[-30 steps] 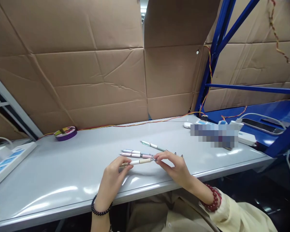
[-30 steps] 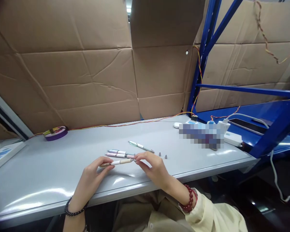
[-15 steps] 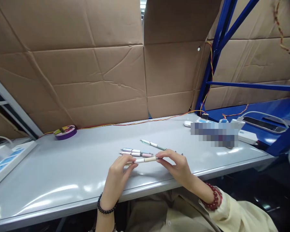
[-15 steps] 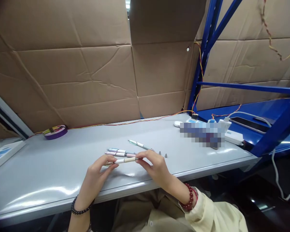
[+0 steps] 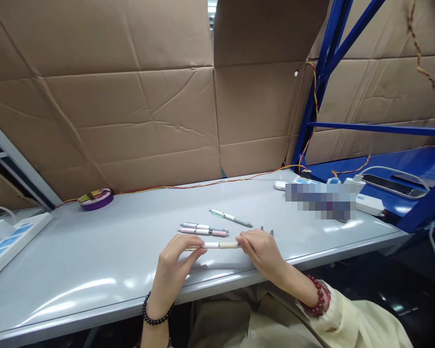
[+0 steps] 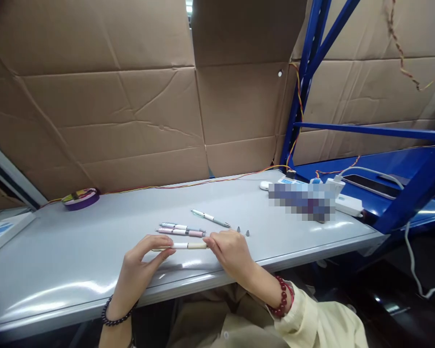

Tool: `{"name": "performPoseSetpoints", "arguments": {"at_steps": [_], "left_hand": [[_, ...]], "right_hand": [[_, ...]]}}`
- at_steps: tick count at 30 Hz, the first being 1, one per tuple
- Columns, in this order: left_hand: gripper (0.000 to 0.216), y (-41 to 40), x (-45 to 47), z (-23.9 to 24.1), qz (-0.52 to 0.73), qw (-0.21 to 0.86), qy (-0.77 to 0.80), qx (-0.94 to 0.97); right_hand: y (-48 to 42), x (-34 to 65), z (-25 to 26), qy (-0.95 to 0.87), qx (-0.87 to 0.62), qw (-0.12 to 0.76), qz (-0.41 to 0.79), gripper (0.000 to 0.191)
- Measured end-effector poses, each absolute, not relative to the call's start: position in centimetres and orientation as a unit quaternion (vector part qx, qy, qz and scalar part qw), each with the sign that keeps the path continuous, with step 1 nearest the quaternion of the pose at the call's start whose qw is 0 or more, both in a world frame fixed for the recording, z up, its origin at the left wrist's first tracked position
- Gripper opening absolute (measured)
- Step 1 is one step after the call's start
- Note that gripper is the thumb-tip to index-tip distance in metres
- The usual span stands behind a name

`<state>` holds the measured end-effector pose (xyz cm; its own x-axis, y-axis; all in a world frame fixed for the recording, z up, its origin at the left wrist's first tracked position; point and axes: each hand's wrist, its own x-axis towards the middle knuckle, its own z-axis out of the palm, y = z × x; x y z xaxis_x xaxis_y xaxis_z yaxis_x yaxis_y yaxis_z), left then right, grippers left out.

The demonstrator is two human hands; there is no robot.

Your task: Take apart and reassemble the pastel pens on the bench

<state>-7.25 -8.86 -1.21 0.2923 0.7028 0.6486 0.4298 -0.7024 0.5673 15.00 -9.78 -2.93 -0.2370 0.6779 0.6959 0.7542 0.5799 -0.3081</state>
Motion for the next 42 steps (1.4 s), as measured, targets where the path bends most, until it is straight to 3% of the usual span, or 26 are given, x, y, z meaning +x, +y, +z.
{"name": "performPoseSetpoints", "arguments": {"at_steps": [15, 20, 25, 36, 39, 42], "left_hand": [[0.007, -8.67, -7.56, -1.33, 0.473, 0.124, 0.393, 0.779], [0.005, -8.91, -7.55, -1.29, 0.483, 0.116, 0.369, 0.785], [0.003, -8.98, -7.42, -1.29, 0.481, 0.117, 0.358, 0.792], [0.006, -9.01, -7.42, -1.20, 0.480, 0.120, 0.371, 0.786], [0.004, -9.08, -7.39, -1.10, 0.485, 0.132, 0.363, 0.784], [0.004, -9.40, -7.58, -0.90, 0.491, 0.153, 0.369, 0.774]], "right_hand": [[-9.44, 14.83, -2.70, -0.763, -0.381, 0.521, 0.027, 0.012], [-9.58, 15.05, -2.30, -0.765, -0.400, 0.503, 0.051, 0.023], [-9.71, 15.28, -2.46, -0.790, -0.413, 0.445, 0.085, 0.049], [-9.82, 14.91, -2.22, -0.767, -0.344, 0.540, 0.040, 0.011], [-9.79, 15.10, -2.31, -0.765, -0.371, 0.523, 0.051, 0.017], [-9.67, 15.28, -2.10, -0.775, -0.397, 0.487, 0.072, 0.037]]}}
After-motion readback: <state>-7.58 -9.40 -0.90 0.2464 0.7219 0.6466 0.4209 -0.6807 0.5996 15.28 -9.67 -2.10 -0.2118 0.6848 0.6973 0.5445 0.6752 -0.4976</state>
